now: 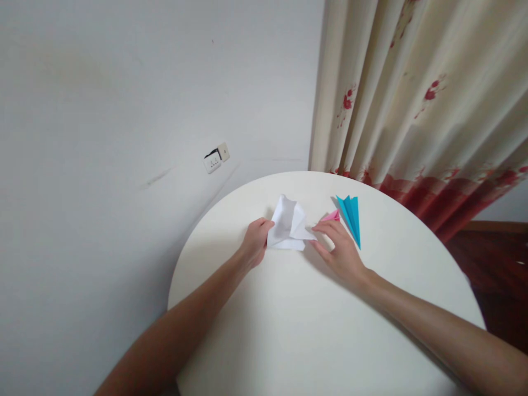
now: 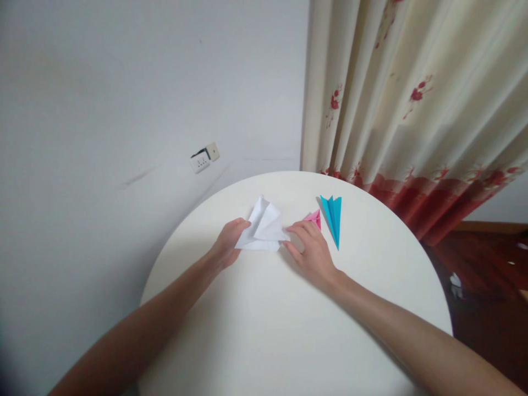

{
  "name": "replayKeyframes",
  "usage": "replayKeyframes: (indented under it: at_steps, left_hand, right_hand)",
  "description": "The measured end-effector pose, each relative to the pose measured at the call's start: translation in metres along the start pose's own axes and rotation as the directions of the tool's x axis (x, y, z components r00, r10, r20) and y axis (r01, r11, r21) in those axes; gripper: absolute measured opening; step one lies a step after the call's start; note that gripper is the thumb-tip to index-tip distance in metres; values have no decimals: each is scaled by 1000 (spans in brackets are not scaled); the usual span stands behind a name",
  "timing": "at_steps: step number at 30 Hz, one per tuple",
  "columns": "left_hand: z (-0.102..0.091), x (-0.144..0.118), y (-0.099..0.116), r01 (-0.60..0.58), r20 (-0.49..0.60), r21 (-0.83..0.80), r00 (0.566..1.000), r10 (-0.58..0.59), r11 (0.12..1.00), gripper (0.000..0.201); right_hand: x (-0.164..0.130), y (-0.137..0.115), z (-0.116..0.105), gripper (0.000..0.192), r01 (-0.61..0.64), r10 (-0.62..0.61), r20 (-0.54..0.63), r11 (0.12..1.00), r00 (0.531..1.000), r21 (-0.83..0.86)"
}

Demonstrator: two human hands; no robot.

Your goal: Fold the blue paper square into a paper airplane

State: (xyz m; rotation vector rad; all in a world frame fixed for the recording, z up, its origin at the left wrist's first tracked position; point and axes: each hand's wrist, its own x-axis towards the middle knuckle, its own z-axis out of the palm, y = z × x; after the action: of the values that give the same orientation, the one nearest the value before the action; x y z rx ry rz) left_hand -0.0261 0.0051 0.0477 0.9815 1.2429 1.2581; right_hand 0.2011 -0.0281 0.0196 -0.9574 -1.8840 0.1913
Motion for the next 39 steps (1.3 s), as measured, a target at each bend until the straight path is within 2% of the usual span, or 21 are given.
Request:
replayKeyframes:
  at_steps: [2, 4, 7, 9, 11, 12, 13, 14, 16, 17, 19, 22, 24, 26, 29, 33, 39]
  left_hand:
    - [2, -3, 2, 36, 49, -54, 998, -33, 998, 19]
    - [3, -3, 4, 81, 95, -110, 993, -71, 991, 14]
    - [4, 1, 5, 107, 130, -182, 988, -84, 977, 13]
    - [5, 1, 3, 21, 63, -228, 998, -6, 973, 18]
    - [9, -7, -1, -186, -42, -175, 982, 182, 967, 22]
    - [11, -13, -3, -320, -59, -91, 947, 315, 943, 24]
    - [14, -20, -6, -451, -18, 19, 892, 452, 892, 27]
    - [18, -28, -8, -549, 78, 107, 836, 543, 829, 30]
    - [24, -42, -14, -684, 268, 202, 727, 632, 701, 37]
    - [27, -46, -16, -715, 321, 234, 697, 642, 659, 39]
    - [29, -47, -20, -713, 344, 281, 700, 626, 643, 36]
    - [27, -37, -24, -663, 241, 295, 749, 617, 688, 31]
    - [24, -30, -25, -665, 182, 276, 746, 641, 694, 34]
    - [22, -27, -23, -678, 195, 306, 732, 653, 669, 28]
    - [21, -30, -19, -680, 273, 413, 727, 630, 606, 19]
    - [23, -33, -17, -690, 298, 444, 715, 632, 571, 38]
    - [23, -29, -20, -667, 284, 399, 742, 607, 629, 52]
  right_hand:
    - [2, 3, -1, 10, 3, -2, -17, 999, 1000, 45]
    - [5, 1, -3, 15, -38, 44, -48, 993, 998, 111]
    - [8, -7, -6, 25, -159, 177, -83, 970, 981, 182]
    - [10, -11, -8, 29, -235, 260, -111, 951, 959, 200]
    - [11, -12, -8, 31, -290, 328, -153, 930, 932, 228]
    - [11, -13, -8, 31, -312, 359, -173, 917, 917, 248]
    - [10, -14, -7, 31, -330, 385, -186, 904, 904, 271]
    - [10, -15, -6, 31, -340, 403, -188, 893, 895, 295]
    - [9, -19, -3, 30, -349, 423, -166, 871, 891, 347]
    - [8, -22, -1, 29, -351, 428, -146, 859, 892, 374]
    - [6, -28, 3, 28, -355, 435, -106, 833, 894, 424]
    - [4, -34, 7, 29, -369, 464, -64, 772, 883, 517]
    - [4, -35, 9, 30, -379, 494, -42, 717, 869, 585]
    - [4, -34, 9, 30, -393, 514, -11, 671, 858, 628]
    - [3, -34, 11, 29, -411, 516, 30, 646, 856, 642]
    - [1, -33, 12, 29, -419, 512, 40, 652, 858, 632]
    - [3, -30, 10, 34, -445, 522, 44, 677, 852, 585]
